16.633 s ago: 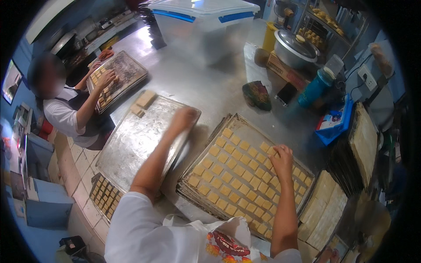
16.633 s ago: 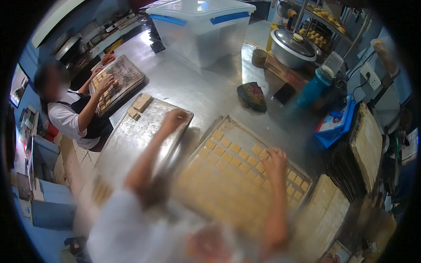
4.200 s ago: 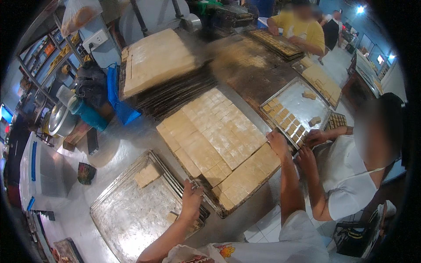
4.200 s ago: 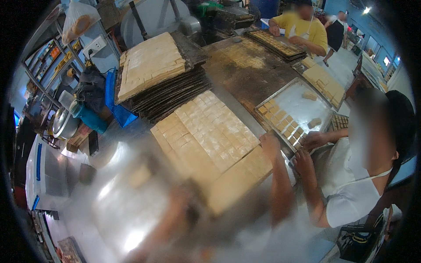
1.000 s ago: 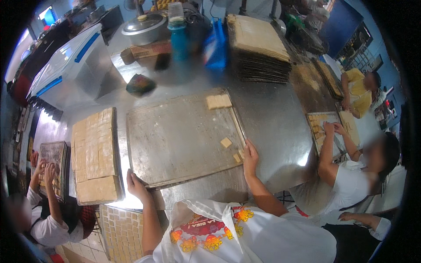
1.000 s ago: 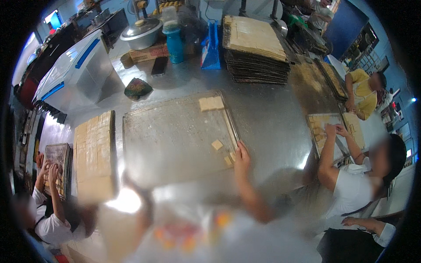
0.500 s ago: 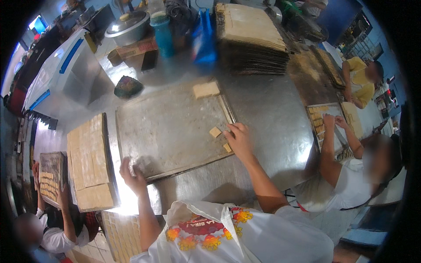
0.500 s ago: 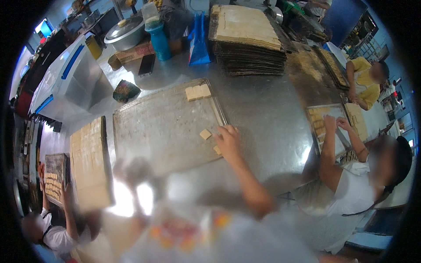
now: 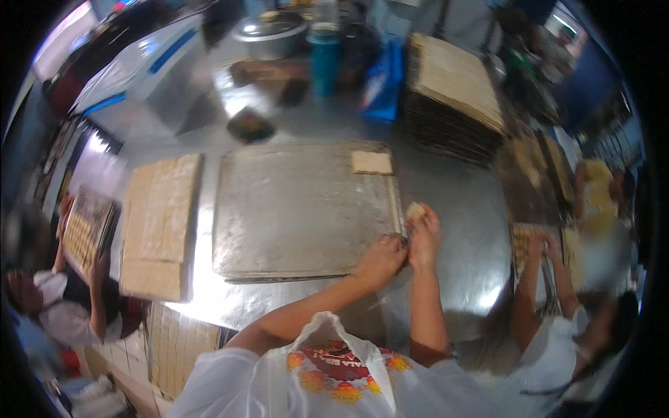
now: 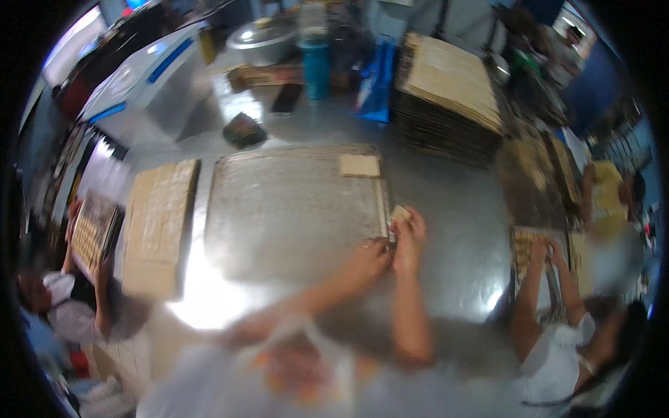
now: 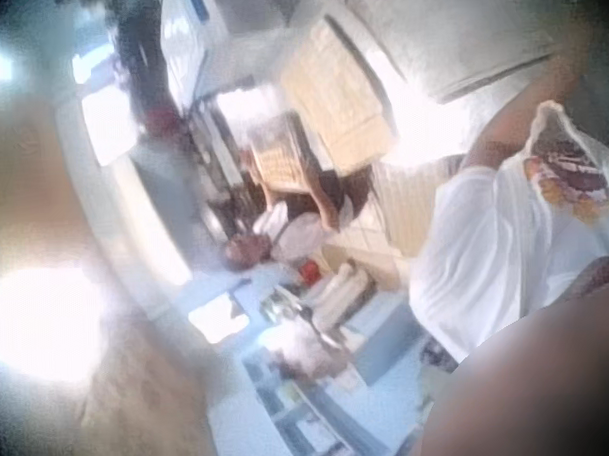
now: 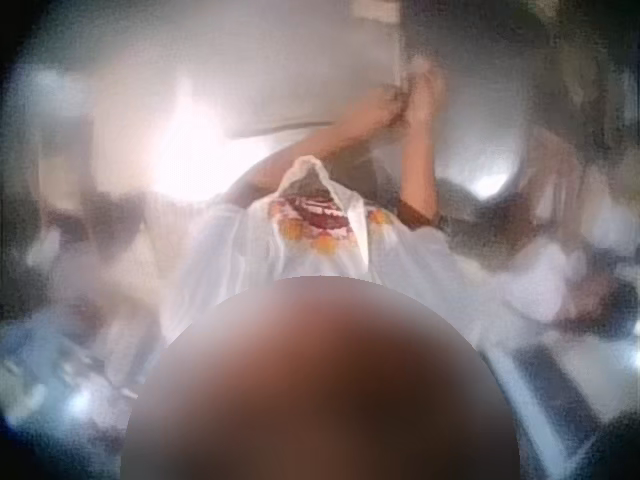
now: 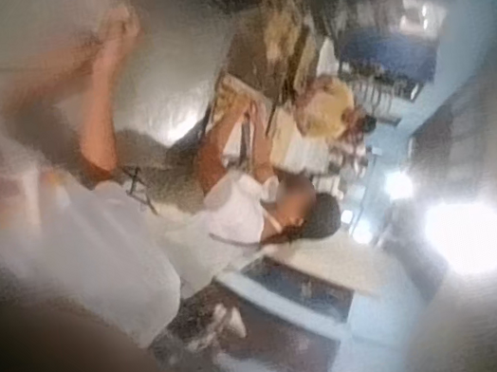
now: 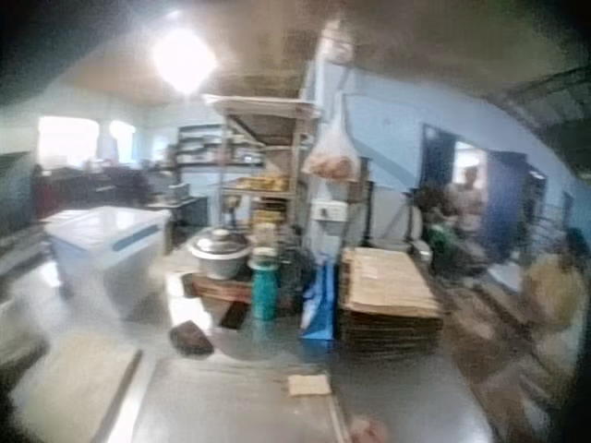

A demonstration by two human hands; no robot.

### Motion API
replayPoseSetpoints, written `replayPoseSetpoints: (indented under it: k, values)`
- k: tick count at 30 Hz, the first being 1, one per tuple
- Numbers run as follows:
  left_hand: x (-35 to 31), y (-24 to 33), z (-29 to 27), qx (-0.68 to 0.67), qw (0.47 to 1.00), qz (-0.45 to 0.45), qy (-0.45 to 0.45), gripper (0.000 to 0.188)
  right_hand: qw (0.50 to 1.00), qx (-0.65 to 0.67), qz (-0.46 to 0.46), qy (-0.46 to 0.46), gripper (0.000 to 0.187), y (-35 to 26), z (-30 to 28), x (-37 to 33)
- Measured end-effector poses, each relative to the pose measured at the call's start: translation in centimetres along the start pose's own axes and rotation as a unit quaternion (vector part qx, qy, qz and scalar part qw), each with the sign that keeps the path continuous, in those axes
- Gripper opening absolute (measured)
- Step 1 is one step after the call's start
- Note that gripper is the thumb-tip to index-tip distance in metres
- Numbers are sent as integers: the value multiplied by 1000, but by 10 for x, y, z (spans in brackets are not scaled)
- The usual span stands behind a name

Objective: The person repeatedly picks small rectangular food items from a tray, folds or wraps them by hand, and places them in neat rows on a metal tray. The person also moves a stack of trays aside to access more items and continues the assembly process.

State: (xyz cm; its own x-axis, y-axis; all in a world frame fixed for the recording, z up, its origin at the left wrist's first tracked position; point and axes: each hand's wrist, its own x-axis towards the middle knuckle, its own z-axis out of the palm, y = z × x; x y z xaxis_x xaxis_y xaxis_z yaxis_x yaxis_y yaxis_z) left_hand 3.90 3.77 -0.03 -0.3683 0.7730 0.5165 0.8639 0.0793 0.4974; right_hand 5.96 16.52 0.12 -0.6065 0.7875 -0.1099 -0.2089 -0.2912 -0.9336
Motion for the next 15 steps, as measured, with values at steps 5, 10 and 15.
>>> replayPoseSetpoints:
  k: [5,10,15]
  values:
    - [-6,-13,9,-51,996,-31,-61,25,994,44,60,-75,25,-1,2,-12]
    - [-10,-6,9,-27,996,-74,-28,38,989,55,67,-122,24,1,-1,-14]
    - [-10,-8,16,72,995,-45,-50,47,990,39,41,-128,24,8,-7,-7]
